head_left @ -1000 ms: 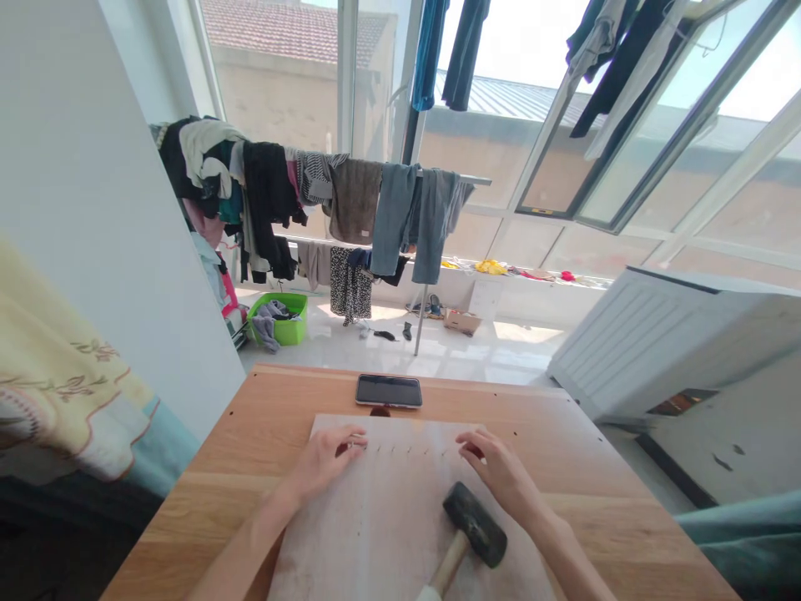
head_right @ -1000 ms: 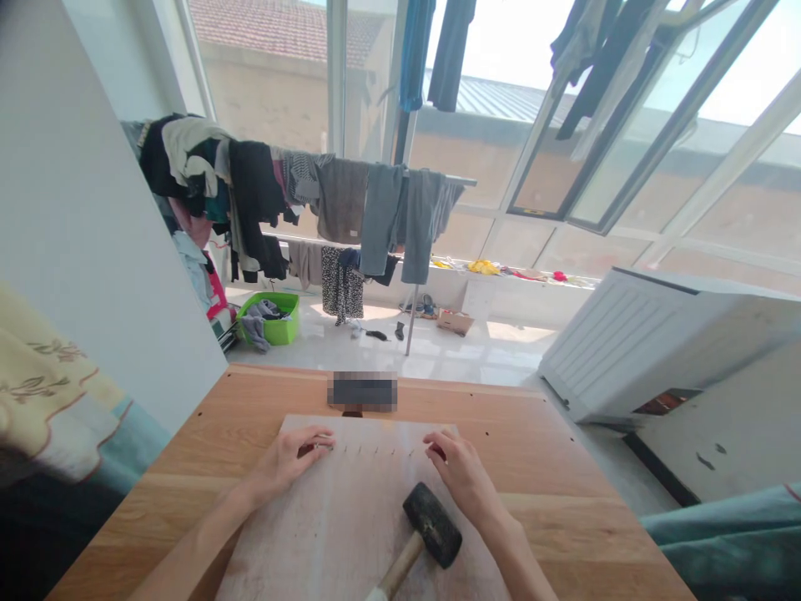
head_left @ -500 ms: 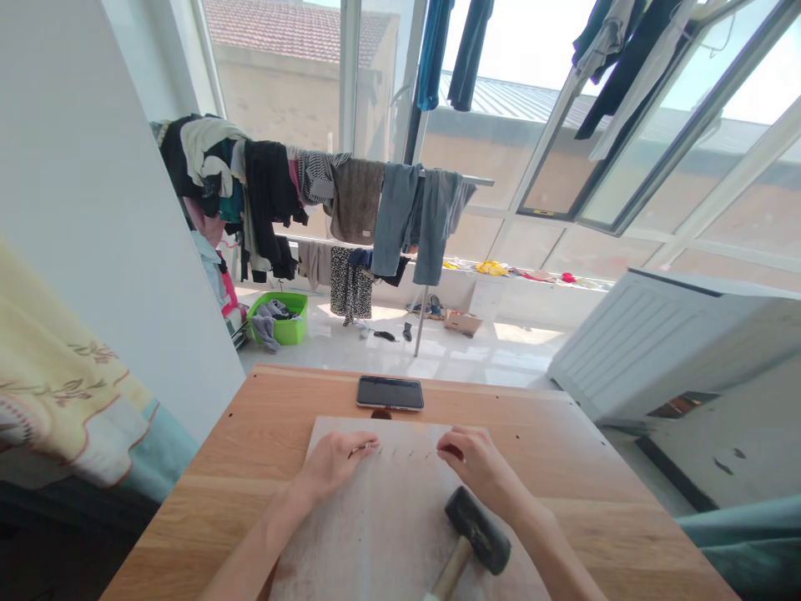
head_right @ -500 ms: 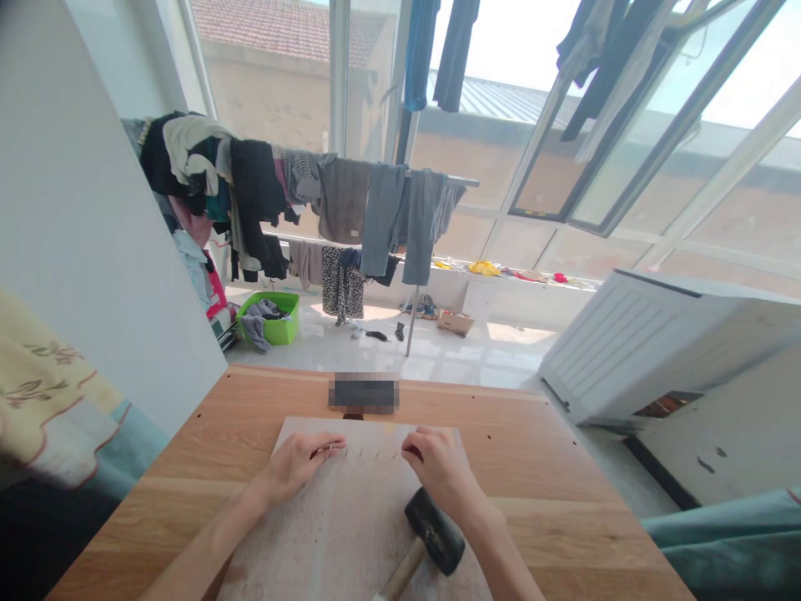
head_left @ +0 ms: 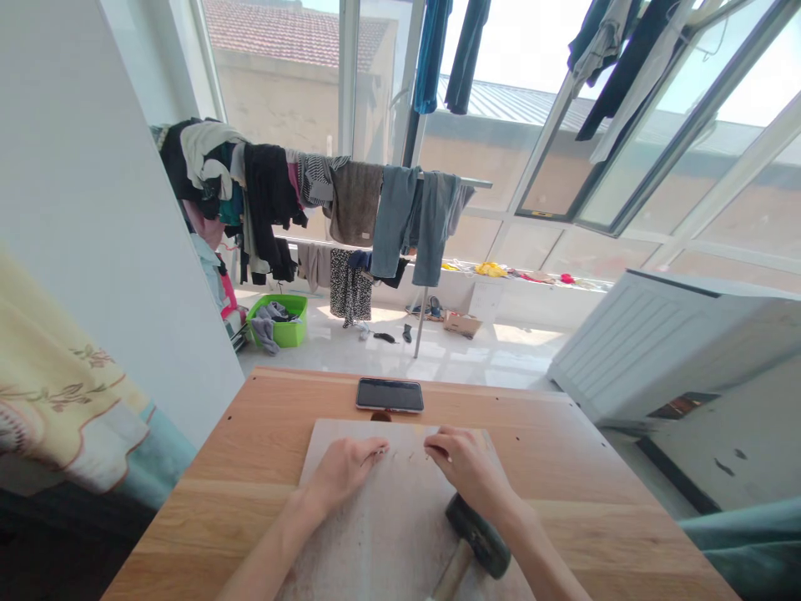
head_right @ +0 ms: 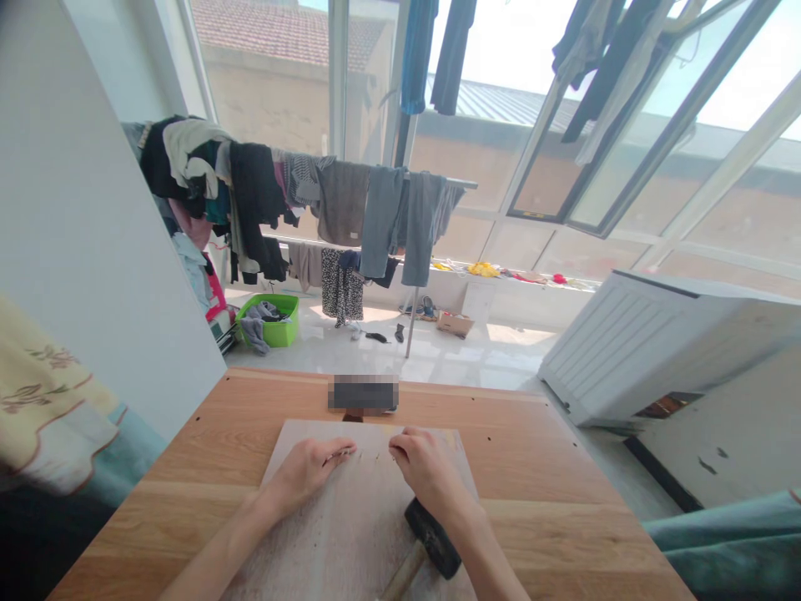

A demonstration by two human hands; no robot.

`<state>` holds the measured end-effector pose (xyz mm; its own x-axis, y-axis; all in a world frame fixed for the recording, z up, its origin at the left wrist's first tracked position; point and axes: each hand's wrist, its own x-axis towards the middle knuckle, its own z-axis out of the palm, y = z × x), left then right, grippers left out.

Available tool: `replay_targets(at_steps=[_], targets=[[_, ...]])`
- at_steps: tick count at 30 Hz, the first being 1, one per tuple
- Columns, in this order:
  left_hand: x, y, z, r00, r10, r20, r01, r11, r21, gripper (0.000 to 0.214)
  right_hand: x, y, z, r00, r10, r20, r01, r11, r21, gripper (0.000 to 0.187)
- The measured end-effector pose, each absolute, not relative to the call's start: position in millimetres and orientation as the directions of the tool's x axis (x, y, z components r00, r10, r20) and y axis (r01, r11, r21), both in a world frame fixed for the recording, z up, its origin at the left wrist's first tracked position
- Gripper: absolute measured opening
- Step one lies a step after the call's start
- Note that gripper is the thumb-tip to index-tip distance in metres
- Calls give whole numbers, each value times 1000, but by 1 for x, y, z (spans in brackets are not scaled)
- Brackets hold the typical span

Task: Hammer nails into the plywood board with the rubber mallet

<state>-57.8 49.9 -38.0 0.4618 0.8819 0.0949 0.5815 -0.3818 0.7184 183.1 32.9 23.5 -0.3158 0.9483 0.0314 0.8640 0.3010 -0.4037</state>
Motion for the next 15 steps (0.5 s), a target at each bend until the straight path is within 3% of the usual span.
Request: replay_targets(at_steps=[4, 9, 15], targets=[[-48, 49, -30, 428, 894, 134, 542, -373, 753, 31, 170, 37, 22, -338, 941, 22, 851, 315, -421, 30], [-34, 52, -33, 453, 885, 103, 606, -391, 693, 29, 160, 39, 21, -337, 941, 20, 828, 306, -469, 26], [-30, 44, -23, 405, 905, 131, 471, -329, 818, 28, 162, 19, 45, -328, 944, 8, 772, 273, -574, 26]])
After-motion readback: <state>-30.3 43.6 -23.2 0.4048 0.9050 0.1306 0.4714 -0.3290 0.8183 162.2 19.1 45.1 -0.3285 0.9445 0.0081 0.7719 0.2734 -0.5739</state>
